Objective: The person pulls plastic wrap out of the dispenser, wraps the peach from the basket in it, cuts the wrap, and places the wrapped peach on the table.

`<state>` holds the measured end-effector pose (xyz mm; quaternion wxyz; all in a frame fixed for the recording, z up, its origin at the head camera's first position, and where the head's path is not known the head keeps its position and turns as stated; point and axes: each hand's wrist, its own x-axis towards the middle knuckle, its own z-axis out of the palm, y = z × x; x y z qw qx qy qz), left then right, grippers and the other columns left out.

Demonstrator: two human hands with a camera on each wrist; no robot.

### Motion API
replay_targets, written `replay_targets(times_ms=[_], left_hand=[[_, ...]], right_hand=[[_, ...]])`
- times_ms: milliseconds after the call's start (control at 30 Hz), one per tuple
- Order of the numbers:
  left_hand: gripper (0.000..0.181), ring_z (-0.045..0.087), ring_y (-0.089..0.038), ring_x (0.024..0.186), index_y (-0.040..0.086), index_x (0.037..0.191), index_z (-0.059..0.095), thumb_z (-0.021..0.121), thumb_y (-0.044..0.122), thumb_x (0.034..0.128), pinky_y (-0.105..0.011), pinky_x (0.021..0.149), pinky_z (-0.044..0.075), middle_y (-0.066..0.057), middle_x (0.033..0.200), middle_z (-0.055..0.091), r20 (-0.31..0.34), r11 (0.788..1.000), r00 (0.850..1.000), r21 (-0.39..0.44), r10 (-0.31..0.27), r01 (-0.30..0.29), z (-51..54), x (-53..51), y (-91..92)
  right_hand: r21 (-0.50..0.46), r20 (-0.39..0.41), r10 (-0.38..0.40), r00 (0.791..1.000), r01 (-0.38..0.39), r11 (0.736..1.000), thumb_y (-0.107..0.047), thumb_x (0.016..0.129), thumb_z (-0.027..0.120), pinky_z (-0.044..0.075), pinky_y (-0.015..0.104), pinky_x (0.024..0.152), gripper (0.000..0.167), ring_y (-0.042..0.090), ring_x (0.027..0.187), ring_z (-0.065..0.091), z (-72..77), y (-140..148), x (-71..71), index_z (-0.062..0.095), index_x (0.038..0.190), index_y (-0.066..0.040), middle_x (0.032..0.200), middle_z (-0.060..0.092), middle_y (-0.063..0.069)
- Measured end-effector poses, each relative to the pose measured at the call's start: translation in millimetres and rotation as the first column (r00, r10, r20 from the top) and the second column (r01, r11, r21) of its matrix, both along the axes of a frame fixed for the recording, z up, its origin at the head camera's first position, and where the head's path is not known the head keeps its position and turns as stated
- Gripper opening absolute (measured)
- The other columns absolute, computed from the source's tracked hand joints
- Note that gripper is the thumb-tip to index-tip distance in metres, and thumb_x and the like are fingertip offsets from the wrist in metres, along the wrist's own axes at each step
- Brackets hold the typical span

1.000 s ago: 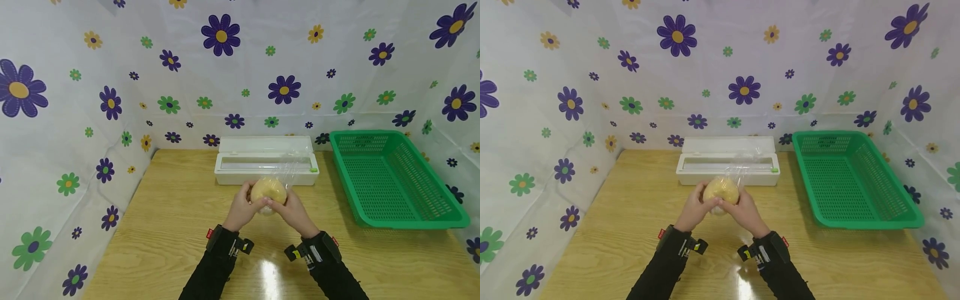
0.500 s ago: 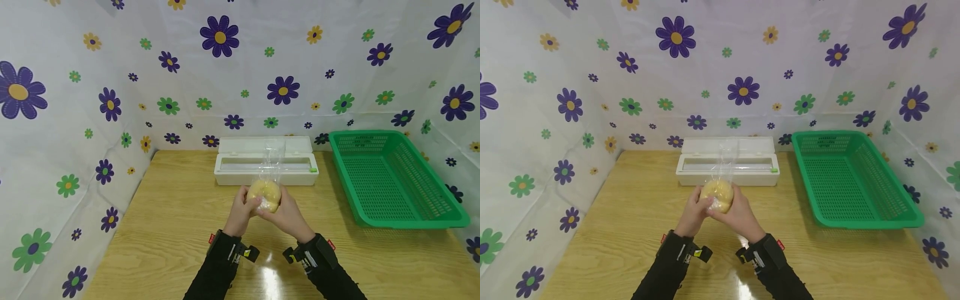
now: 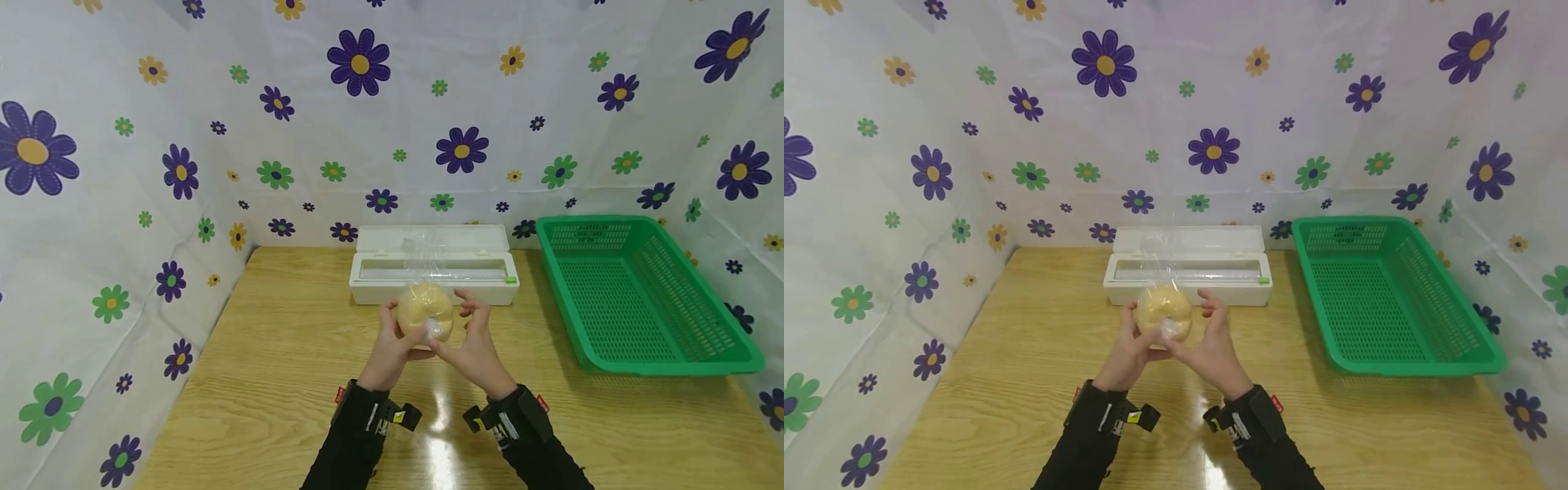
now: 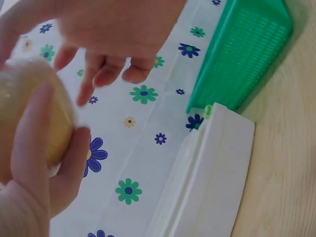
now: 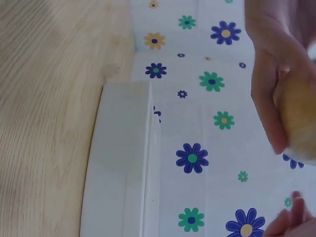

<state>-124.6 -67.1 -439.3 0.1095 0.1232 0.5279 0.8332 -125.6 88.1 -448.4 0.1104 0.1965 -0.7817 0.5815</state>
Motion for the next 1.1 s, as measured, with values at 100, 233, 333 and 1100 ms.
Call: replay_targets(times_ms=[100, 233, 333, 1100], left_hand=[[0.037, 0.048, -0.023, 0.103, 0.015, 0.108, 0.021, 0.047, 0.035, 0.0909, -0.039, 0.074, 0.048, -0.013, 0.126, 0.03, -0.038, 0.99, 0.998, 0.132, 0.053, -0.048, -0.2, -1.3, -3.0], [0.018, 0.047, -0.02, 0.105, 0.016, 0.098, 0.034, 0.031, 0.034, 0.0962, -0.039, 0.074, 0.047, -0.006, 0.124, 0.034, -0.041, 0.973, 0.99, 0.198, 0.133, -0.122, 0.5, -3.8, -4.2], [0.012, 0.047, -0.018, 0.104, 0.014, 0.096, 0.035, 0.041, 0.024, 0.094, -0.038, 0.073, 0.048, -0.005, 0.121, 0.036, -0.014, 0.966, 0.984, 0.195, 0.178, -0.172, 0.6, -5.0, -2.2], [0.057, 0.048, -0.021, 0.102, 0.0, 0.126, 0.032, 0.061, -0.001, 0.0762, -0.03, 0.079, 0.045, -0.013, 0.118, 0.042, 0.029, 0.969, 0.969, 0.017, 0.246, -0.246, -10.6, -4.9, -9.5]], right_hand=[[-0.064, -0.113, -0.055, 0.992, 0.048, 0.997, 0.006, 0.071, 0.068, 0.029, 0.034, 0.064, 0.044, 0.024, 0.079, 0.033, 0.5, -1, 1.1, 0.03, 0.094, 0.006, 0.105, 0.038, 0.023], [-0.119, -0.2, -0.025, 0.979, 0.001, 0.993, 0.021, 0.072, 0.056, 0.04, 0.027, 0.059, 0.024, 0.024, 0.07, 0.041, 11.3, -3, 5.2, 0.041, 0.087, 0.009, 0.086, 0.041, 0.021], [-0.125, -0.198, -0.012, 0.98, -0.013, 0.992, 0.023, 0.074, 0.05, 0.044, 0.023, 0.065, 0.02, 0.023, 0.075, 0.045, 18.7, -4, 8.6, 0.044, 0.089, 0.011, 0.085, 0.044, 0.019], [-0.097, -0.311, -0.193, 0.931, 0.17, 0.981, 0.001, 0.083, 0.058, 0.038, 0.02, 0.056, 0.023, 0.011, 0.068, 0.046, 36.9, 33, 8.6, 0.056, 0.105, 0.008, 0.084, 0.056, 0.014]])
